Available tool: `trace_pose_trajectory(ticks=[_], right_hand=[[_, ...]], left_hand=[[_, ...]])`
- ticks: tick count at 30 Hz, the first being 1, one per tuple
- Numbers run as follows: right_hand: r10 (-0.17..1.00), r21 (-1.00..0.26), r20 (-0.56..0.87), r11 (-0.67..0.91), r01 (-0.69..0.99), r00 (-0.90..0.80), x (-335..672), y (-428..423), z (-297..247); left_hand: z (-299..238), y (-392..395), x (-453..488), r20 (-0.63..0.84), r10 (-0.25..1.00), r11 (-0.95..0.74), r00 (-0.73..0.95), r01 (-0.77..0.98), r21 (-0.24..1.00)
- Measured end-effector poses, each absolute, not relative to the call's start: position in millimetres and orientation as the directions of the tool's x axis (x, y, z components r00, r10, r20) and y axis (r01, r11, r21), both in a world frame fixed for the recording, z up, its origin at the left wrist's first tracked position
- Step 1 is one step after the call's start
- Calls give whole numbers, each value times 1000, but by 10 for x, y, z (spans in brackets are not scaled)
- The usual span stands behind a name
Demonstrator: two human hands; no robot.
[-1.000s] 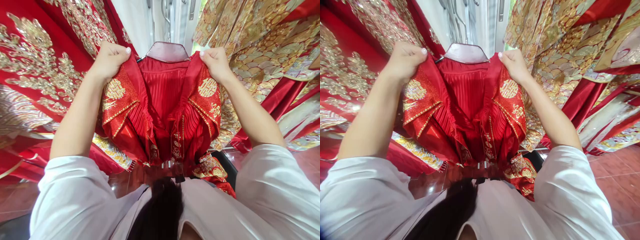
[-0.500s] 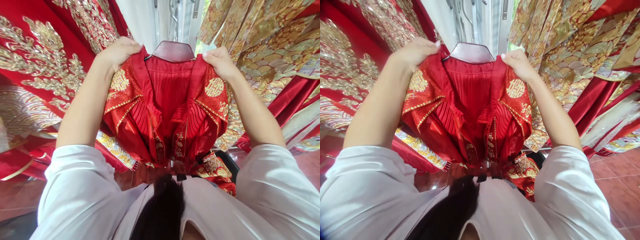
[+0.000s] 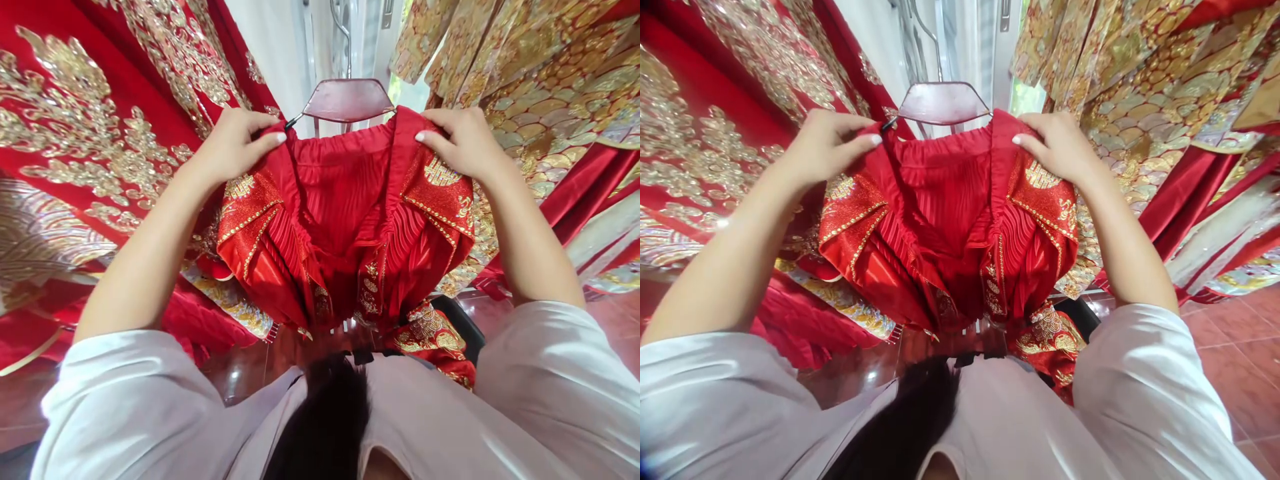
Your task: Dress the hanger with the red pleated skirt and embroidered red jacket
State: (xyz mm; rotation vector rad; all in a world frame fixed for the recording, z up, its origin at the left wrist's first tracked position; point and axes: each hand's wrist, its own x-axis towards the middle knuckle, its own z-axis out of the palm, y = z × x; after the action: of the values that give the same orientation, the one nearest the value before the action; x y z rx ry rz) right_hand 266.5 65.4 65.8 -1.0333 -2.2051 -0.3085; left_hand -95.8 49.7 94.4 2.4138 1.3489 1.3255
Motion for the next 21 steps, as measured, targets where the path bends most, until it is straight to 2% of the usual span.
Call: trace_pose_trajectory(ticks=[2, 3, 5, 7, 9, 10, 13, 15, 18, 19, 21], right_hand=[[592, -134, 680, 680, 721, -433, 2685, 669, 647], [601, -192, 680, 700, 688, -421, 2695, 696, 651], [647, -328, 640, 717, 614, -414, 2710, 773, 674], [705, -440, 595, 687, 577, -385, 2710, 848, 707], [743, -481, 568, 649, 589, -355, 2704, 892, 736], [748, -473, 558, 642, 604, -359, 2705, 896, 746], [701, -373, 577, 683, 628, -419, 2748, 828, 727], [651, -321, 639, 709, 628, -409, 2804, 729, 665], [606, -276, 699, 718, 639, -379, 2873, 575, 519], [600, -268, 704, 719, 641, -379, 2884, 543, 470], [587, -268, 721, 726, 633, -368, 2892, 530, 391]], left_hand=[[893, 568, -972, 635, 679, -672, 369, 660, 335], [877, 626, -967, 640, 666, -696, 383, 627, 349], [872, 758, -931, 651, 686, -700, 324, 540, 468], [899, 876, -867, 585, 763, -637, 275, 473, 608], [941, 951, -801, 470, 844, -534, 258, 479, 697], [962, 966, -779, 425, 868, -494, 256, 516, 699], [1000, 913, -796, 455, 858, -492, 238, 633, 597], [978, 815, -886, 553, 795, -536, 249, 715, 449], [816, 668, -1067, 590, 728, -572, 350, 785, 239], [726, 638, -1118, 600, 714, -581, 362, 784, 218], [519, 610, -1185, 671, 683, -592, 288, 756, 279]])
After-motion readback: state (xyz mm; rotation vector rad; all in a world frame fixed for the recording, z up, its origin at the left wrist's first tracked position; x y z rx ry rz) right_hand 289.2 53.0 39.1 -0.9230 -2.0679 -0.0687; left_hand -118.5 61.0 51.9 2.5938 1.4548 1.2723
